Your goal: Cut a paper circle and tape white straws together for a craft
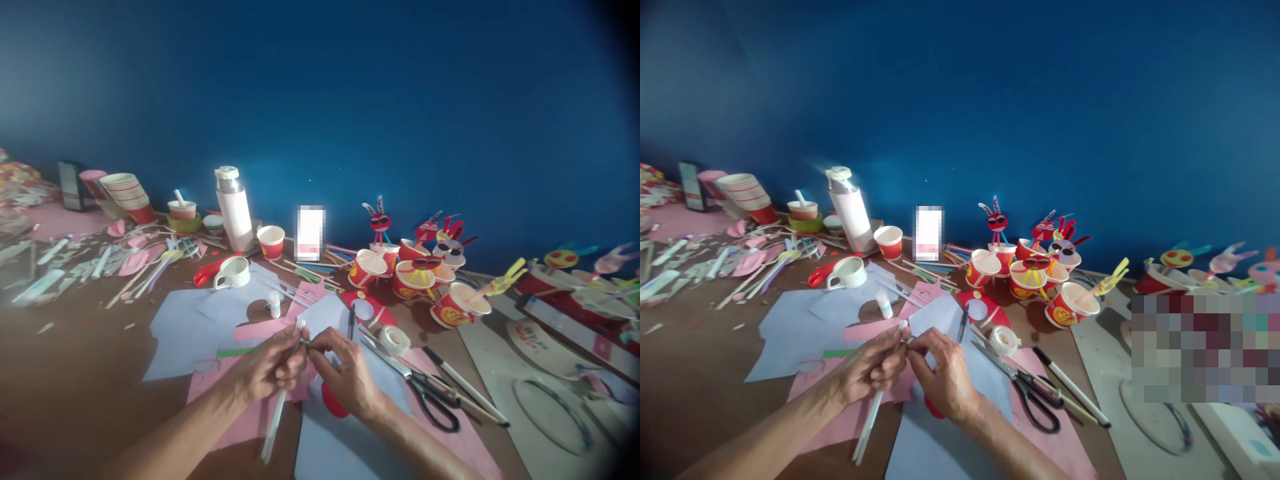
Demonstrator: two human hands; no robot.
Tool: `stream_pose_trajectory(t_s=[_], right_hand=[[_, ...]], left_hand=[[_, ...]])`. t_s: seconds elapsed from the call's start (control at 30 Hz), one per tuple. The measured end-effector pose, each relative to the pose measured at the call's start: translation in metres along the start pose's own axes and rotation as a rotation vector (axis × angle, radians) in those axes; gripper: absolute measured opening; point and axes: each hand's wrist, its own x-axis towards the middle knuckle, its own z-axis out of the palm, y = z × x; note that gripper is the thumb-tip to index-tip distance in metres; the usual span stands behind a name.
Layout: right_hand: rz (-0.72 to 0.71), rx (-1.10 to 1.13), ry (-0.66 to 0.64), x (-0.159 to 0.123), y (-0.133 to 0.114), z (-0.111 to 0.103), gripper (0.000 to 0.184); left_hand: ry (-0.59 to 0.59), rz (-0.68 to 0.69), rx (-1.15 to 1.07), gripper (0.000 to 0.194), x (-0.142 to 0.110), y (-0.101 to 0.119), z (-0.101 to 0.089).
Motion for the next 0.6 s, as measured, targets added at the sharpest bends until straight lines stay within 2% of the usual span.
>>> stream_pose_trajectory(t_s=[0.6], right_hand=[[0.024,-0.065,-0.054,-0.0022,-0.0016,0.0013,0.01]], left_hand=[[0.016,0.027,0.017,0.016,0.0011,-0.0002,-0.0007]])
